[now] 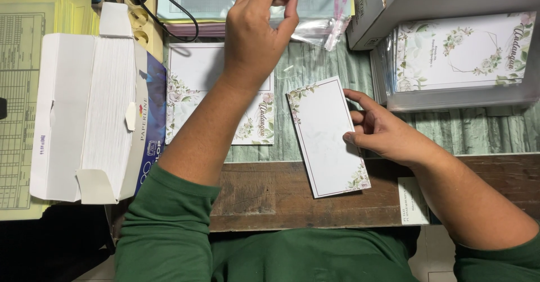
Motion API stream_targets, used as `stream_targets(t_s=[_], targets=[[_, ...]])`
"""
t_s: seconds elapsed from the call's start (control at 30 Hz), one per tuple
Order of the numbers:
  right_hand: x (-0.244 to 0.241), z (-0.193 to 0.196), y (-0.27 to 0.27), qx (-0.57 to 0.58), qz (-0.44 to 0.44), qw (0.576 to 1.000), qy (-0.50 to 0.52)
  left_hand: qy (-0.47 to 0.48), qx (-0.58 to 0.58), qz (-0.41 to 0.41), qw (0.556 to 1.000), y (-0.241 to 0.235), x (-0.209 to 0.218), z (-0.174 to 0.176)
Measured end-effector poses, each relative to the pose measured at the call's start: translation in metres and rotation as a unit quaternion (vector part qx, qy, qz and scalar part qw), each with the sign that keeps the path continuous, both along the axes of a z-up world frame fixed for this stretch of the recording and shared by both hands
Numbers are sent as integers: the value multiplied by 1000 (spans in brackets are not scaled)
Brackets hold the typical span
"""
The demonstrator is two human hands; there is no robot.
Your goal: Folding printed cards and inserting them into clear plastic sleeves for packaging
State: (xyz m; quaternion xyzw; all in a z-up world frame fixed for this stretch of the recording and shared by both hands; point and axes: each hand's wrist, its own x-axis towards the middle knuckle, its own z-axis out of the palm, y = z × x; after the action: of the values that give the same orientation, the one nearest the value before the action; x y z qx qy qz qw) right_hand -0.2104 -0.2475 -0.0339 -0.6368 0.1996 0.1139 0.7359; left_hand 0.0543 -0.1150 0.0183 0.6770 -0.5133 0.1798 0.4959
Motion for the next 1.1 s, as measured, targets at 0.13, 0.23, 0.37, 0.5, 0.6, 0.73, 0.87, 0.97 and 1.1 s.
stream_targets(t_s=[0.13, 0.23, 0.37, 0.5, 0.6, 0.73, 0.87, 0.97, 1.1], targets=[[0, 2, 0, -11, 3, 1000, -6, -44, 27, -2, 999, 3, -23, 12], [-1, 3, 1, -6, -3, 1000, -6, 28, 84, -99, 991, 12, -57, 42], [15, 40, 14, -202, 43, 971, -121, 173, 163, -293, 926, 39, -103, 86], [21, 7, 7, -194, 50, 974, -103, 351, 178, -417, 820, 71, -111, 125], [18, 6, 6, -183, 56, 979, -75, 598, 134, -425, 666, 75, -103, 117], [7, 27, 5, -109, 4, 993, 47, 699, 44, -187, 688, 77, -80, 70], [0, 7, 3, 12, -55, 998, -35, 714, -74, -55, 694, 98, -45, 7], [-4, -21, -12, 15, -26, 998, -49, 694, -80, 11, 715, 103, -29, -20], [4, 16, 1, 17, 9, 998, -57, 694, -89, 25, 714, 100, -30, -13]])
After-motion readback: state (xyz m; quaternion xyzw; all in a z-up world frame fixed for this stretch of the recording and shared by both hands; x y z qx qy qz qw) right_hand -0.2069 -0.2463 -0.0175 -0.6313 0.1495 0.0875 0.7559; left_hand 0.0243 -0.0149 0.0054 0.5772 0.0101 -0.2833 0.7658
